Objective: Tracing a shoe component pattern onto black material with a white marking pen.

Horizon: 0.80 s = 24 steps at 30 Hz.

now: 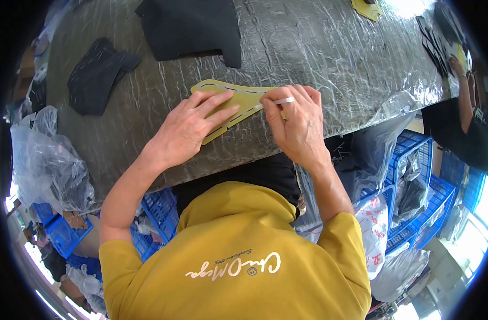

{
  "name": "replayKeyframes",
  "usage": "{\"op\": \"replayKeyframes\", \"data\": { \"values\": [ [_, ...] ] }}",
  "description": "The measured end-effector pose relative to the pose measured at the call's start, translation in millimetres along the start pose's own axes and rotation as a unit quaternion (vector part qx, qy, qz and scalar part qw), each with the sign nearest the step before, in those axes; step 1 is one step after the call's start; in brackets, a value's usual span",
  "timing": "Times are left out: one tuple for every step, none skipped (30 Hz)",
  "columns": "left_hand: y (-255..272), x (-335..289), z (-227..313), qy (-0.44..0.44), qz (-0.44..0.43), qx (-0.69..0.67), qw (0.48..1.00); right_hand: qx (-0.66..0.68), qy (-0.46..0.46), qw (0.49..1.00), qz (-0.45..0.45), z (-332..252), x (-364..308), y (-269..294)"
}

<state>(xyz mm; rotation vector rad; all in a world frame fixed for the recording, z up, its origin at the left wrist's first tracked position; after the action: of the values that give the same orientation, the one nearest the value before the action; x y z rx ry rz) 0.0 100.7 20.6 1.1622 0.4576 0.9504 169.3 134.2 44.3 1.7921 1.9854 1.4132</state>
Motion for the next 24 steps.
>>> {"op": "replayKeyframes", "data": {
  "values": [
    [0.8,0.4,0.3,0.0,0.002,0.0,1.0,-0.002,0.0,1.0,0.001,-0.9,-0.1,-0.7],
    [1.0,0.7,0.8,-0.002,0.003,-0.001,1.0,0.014,0.004,1.0,-0.005,-3.6,-0.2,-2.7],
    [0.9,1.1,0.9,-0.002,0.002,0.002,1.0,0.031,0.008,0.999,-0.01,-5.3,-0.3,-3.7],
    [1.5,1.2,0.8,-0.001,0.002,0.006,1.0,0.03,0.009,0.999,-0.009,-4.2,0.3,-2.1],
    [1.5,1.0,0.8,-0.002,0.003,0.006,1.0,0.007,0.006,1.0,0.004,-0.7,1.5,2.3],
    [0.9,0.7,0.6,-0.001,0.004,0.003,1.0,-0.015,0.003,1.0,0.017,2.5,2.4,6.5],
    [0.8,1.5,0.9,-0.002,0.006,0.0,1.0,-0.017,0.003,1.0,0.019,5.4,2.0,8.6],
    [1.8,1.9,1.9,-0.004,0.007,0.0,1.0,-0.022,-0.004,0.999,0.024,9.7,0.7,10.3],
    [2.2,1.8,2.2,-0.001,0.002,0.001,1.0,-0.026,-0.01,0.999,0.029,12.9,-0.5,11.6],
    [1.7,1.3,2.0,0.003,-0.004,0.001,1.0,-0.028,-0.011,0.999,0.031,13.7,-1.5,11.0],
    [1.6,0.8,3.0,0.001,-0.004,0.001,1.0,-0.033,-0.013,0.998,0.042,14.1,-2.2,11.6],
    [1.2,0.0,3.3,0.002,-0.004,0.003,1.0,-0.038,-0.015,0.998,0.053,14.6,-2.9,12.9],
    [1.8,-0.3,3.6,0.003,-0.003,0.005,1.0,-0.04,-0.015,0.998,0.055,14.7,-2.4,14.4],
    [1.8,-0.6,4.5,0.001,-0.003,0.005,1.0,-0.056,-0.032,0.996,0.054,17.8,-2.3,15.6],
    [1.5,-1.2,4.9,0.001,-0.001,0.005,1.0,-0.072,-0.049,0.995,0.053,20.7,-2.7,16.8],
    [1.4,-0.8,5.0,0.002,0.001,0.005,1.0,-0.073,-0.049,0.995,0.055,20.0,-2.4,17.1],
    [1.4,-0.6,5.2,0.0,0.001,0.005,1.0,-0.052,-0.045,0.996,0.049,17.1,-2.2,15.1],
    [0.9,-0.5,4.4,0.004,-0.002,0.001,1.0,-0.032,-0.041,0.998,0.043,15.5,-2.1,13.6],
    [0.5,-0.3,3.3,0.009,-0.005,-0.001,1.0,-0.032,-0.041,0.998,0.044,17.7,-1.3,13.9],
    [-0.4,0.4,2.6,0.009,-0.005,-0.001,1.0,-0.051,-0.03,0.997,0.057,19.9,0.5,16.8],
    [-1.6,1.4,2.3,0.001,-0.002,0.008,1.0,-0.071,-0.018,0.995,0.071,21.6,2.3,19.7],
    [-2.2,1.3,2.2,-0.005,0.001,0.017,1.0,-0.07,-0.017,0.995,0.071,22.3,3.6,21.2],
    [-2.2,2.4,2.2,-0.003,0.002,0.018,1.0,-0.089,-0.039,0.993,0.061,26.4,6.1,22.9],
    [-1.4,4.7,3.9,-0.008,0.004,0.03,1.0,-0.109,-0.06,0.991,0.052,30.9,9.5,23.6]
  ]
}}
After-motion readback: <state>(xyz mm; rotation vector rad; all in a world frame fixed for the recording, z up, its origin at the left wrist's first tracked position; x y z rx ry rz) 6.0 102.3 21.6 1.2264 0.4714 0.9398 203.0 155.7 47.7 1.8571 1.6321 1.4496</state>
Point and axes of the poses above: each hand's wrist, its own x-axis towards the middle knuckle, its own y-axis out of the back of the hand, z = x × y, the point moved 8 cm from there along x, towards the middle knuckle, and after that the axes turned 11 degrees about z, right-handed, at the moved point
